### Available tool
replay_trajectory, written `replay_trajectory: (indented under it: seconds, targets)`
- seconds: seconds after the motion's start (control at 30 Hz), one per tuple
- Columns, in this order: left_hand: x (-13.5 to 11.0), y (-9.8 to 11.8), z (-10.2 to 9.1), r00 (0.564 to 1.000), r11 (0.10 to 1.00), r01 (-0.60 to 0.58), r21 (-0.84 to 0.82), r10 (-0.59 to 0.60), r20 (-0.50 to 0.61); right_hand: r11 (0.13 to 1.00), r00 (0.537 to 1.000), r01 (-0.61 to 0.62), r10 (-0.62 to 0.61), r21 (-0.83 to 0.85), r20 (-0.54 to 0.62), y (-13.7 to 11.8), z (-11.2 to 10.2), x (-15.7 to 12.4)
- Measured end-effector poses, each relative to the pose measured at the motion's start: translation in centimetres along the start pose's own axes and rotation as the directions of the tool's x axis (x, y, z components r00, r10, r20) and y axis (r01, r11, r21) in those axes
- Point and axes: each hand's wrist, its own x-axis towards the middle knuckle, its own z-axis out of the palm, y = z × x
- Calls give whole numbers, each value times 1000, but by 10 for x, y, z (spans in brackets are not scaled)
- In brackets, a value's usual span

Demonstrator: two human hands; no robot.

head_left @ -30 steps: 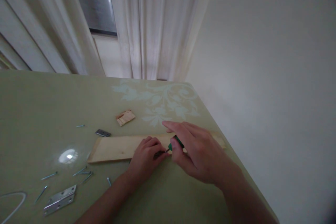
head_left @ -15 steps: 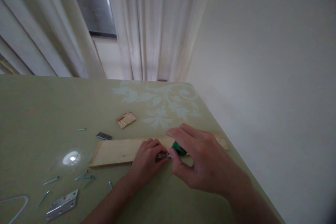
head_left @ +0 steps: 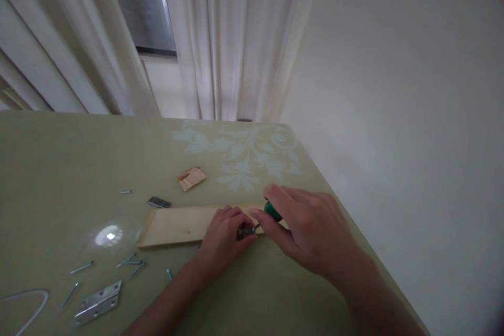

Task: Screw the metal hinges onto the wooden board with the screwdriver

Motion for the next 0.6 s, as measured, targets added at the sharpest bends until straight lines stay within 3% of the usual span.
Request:
replay_trajectory:
  seconds: [0.2,0.4,0.6]
  targets:
    - [1,-1,-1,1000,1000,-5,-29,6,21,998,999,46,-47,36,16,-5,-1,-1]
    - [-1,-3,2,1000,1000,-8,-6,8,11,999,999,22,-24,-35,-38,-3,0,-2]
    - [-1,-1,-15,996,997,-37,-65,42,79,988,998,64,-64,143,-2,-1,-2,-1]
